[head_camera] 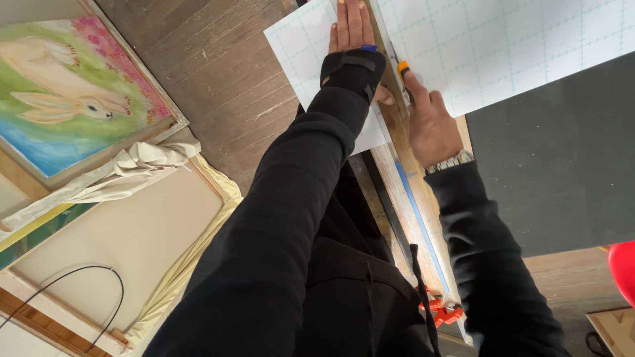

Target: Measuring and cutting a white mat board or paper using a straight edge and utility knife.

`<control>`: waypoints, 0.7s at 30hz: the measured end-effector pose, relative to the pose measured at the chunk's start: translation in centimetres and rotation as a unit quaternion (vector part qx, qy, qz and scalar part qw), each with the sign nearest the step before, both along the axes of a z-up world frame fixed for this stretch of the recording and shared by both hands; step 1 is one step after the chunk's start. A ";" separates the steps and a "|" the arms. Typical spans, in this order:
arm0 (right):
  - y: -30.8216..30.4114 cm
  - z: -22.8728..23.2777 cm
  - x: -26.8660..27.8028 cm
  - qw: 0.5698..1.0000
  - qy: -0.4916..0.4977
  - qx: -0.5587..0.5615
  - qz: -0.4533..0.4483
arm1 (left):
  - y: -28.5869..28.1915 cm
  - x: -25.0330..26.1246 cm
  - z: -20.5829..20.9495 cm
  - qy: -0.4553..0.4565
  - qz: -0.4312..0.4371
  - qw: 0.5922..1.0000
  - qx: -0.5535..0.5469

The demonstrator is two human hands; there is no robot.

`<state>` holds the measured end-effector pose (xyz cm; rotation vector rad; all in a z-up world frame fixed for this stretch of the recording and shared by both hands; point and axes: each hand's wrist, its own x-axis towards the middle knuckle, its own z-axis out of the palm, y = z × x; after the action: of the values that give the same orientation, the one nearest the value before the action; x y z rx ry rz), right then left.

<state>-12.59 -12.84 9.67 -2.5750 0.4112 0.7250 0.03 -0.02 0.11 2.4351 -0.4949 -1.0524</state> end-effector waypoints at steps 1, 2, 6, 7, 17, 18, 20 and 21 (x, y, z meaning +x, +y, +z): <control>0.0 0.2 -0.6 1.000 -0.007 0.002 0.000 | 0.0 -0.1 -0.2 -0.001 -0.002 1.000 0.001; 0.0 0.4 -1.2 1.000 -0.015 0.004 0.001 | 0.0 -0.2 -0.3 -0.002 -0.003 1.000 0.003; -0.5 1.0 -3.3 1.000 -0.015 0.008 -0.005 | -0.3 -0.2 -0.9 -0.006 -0.009 1.000 0.004; -0.5 1.3 -3.8 1.000 -0.014 0.016 -0.006 | -0.3 -0.4 -1.0 -0.008 -0.012 1.000 0.005; -1.0 3.3 -9.0 0.999 -0.032 0.040 -0.015 | 0.0 -0.6 -0.6 -0.038 0.005 0.999 -0.018; -1.0 3.7 -9.3 0.999 -0.032 0.039 -0.016 | 0.0 -0.7 -0.7 -0.039 0.004 0.999 -0.018; -0.9 4.4 -9.9 0.997 -0.034 0.061 -0.026 | 0.0 -0.7 -0.9 -0.039 0.008 0.999 -0.025; -0.8 4.7 -10.1 0.997 -0.034 0.060 -0.027 | -0.1 -0.7 -0.9 -0.039 0.008 0.999 -0.026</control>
<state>-22.68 -13.67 14.39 -2.4585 0.4011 0.6225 -0.66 -0.10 -0.81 2.4374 -0.5215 -0.9302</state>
